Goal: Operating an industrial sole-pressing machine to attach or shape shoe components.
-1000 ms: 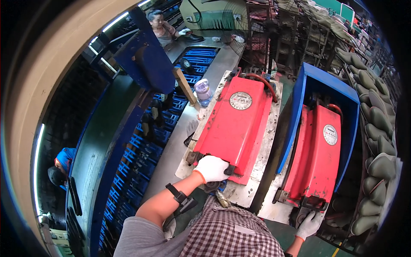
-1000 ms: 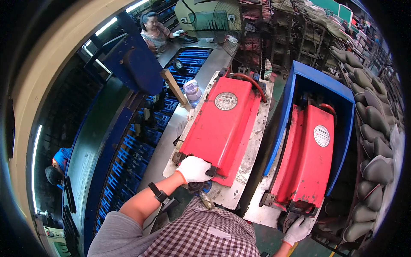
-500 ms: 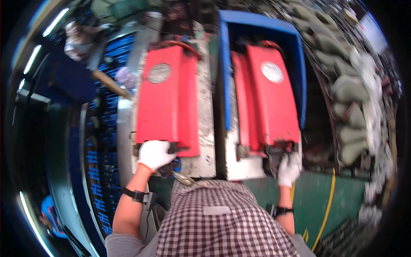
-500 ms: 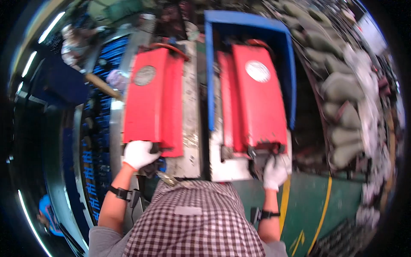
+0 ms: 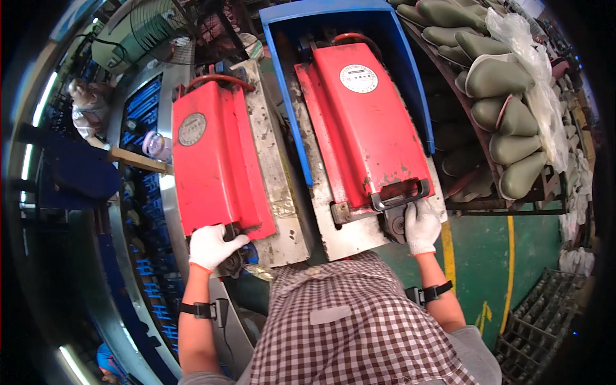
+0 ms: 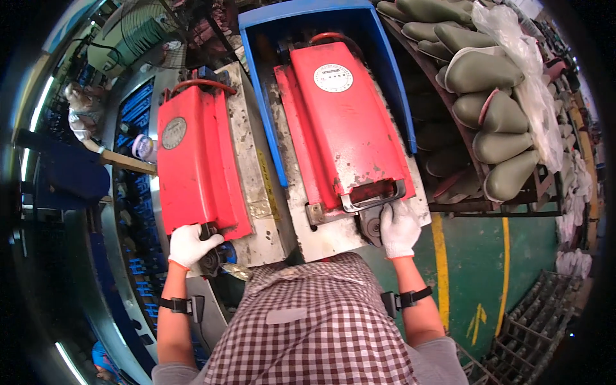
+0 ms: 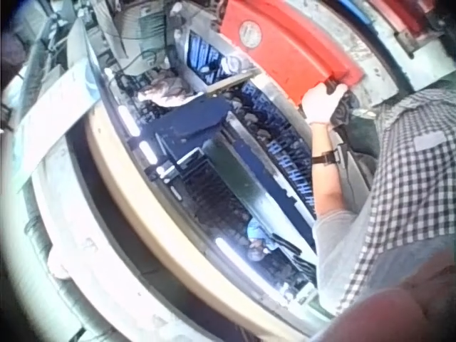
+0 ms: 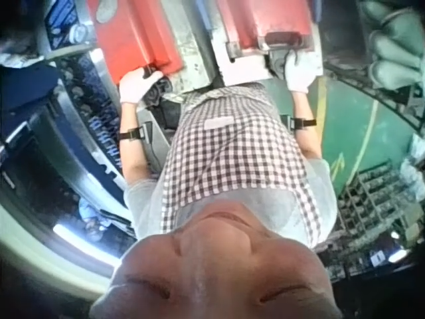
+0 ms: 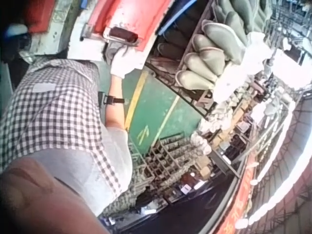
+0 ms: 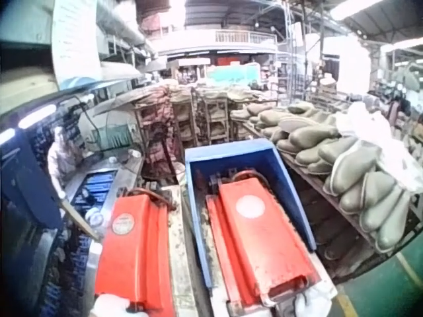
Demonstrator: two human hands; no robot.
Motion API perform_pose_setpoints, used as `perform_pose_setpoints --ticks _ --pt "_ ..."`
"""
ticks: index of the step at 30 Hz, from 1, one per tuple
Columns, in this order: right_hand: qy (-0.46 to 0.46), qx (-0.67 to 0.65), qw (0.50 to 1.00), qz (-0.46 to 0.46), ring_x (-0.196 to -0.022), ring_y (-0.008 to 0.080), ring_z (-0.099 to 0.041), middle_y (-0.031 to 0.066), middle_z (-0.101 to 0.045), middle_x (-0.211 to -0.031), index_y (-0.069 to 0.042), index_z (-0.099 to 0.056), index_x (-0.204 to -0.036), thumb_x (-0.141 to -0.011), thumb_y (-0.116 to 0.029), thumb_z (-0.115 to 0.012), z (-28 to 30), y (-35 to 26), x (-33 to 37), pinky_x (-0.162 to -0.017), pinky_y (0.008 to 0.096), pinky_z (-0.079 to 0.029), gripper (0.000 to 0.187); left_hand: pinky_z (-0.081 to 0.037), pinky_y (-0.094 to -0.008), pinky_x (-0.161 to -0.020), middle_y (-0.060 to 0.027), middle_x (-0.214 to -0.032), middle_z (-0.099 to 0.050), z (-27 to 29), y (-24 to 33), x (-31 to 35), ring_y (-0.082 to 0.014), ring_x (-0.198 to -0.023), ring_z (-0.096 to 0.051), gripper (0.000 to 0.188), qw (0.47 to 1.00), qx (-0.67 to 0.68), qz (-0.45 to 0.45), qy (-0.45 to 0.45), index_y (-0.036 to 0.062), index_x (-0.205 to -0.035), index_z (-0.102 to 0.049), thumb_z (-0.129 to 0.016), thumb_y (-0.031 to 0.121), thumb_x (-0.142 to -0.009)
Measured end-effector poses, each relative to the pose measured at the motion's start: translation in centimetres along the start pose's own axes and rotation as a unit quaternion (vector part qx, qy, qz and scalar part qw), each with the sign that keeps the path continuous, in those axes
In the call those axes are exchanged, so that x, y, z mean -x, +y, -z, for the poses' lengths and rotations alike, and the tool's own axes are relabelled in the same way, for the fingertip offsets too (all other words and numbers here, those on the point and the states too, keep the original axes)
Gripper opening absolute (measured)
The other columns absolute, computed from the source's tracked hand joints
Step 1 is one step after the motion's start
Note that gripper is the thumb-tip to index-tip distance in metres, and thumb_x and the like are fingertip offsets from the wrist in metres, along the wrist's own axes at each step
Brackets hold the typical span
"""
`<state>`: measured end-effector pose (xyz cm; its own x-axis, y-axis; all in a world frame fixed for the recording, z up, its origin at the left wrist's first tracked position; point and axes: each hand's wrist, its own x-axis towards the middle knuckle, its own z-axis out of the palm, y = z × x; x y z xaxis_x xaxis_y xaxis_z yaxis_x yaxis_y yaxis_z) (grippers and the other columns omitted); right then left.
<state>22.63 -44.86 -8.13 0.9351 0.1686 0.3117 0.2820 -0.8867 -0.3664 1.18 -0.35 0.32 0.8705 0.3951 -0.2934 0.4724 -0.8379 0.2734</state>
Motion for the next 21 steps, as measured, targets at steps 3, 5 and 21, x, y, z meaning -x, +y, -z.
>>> perform_pose_setpoints --ticks 3,5,21 --pt "0.031 0.027 0.995 0.09 -0.079 0.0392 -0.068 0.017 -0.068 -0.085 -0.009 -0.068 -0.091 -0.093 -0.024 -0.067 -1.4 1.4 0.5 -0.071 0.0509 -0.053 0.015 -0.055 -0.0448 -0.062 -0.0171 -0.068 -0.068 0.1 0.4 0.9 -0.0344 -0.064 -0.07 0.066 0.998 -0.06 0.001 -0.011 0.0064 -0.079 -0.076 -0.071 0.072 -0.08" --pt "-0.012 0.003 0.999 0.047 -0.078 0.0396 -0.067 0.0175 -0.068 -0.087 -0.008 -0.067 -0.093 -0.094 -0.026 -0.067 -1.0 2.2 0.9 -0.07 0.0509 -0.053 0.018 -0.055 -0.0466 -0.065 -0.0204 -0.07 -0.068 -0.5 0.0 0.7 -0.0377 -0.069 -0.071 0.072 0.999 -0.046 -0.002 -0.009 0.0036 -0.077 -0.073 -0.068 0.075 -0.08" --pt "-0.027 -0.022 0.991 0.132 -0.085 0.0445 -0.063 0.0234 -0.064 -0.089 -0.001 -0.061 -0.092 -0.098 -0.019 -0.062 0.4 0.4 -1.2 -0.076 0.052 -0.049 0.019 -0.052 -0.0466 -0.064 -0.0209 -0.068 -0.066 1.0 0.6 -0.4 -0.0365 -0.066 -0.069 0.061 0.995 -0.077 0.051 -0.037 0.0062 -0.069 -0.07 -0.064 0.064 -0.087"
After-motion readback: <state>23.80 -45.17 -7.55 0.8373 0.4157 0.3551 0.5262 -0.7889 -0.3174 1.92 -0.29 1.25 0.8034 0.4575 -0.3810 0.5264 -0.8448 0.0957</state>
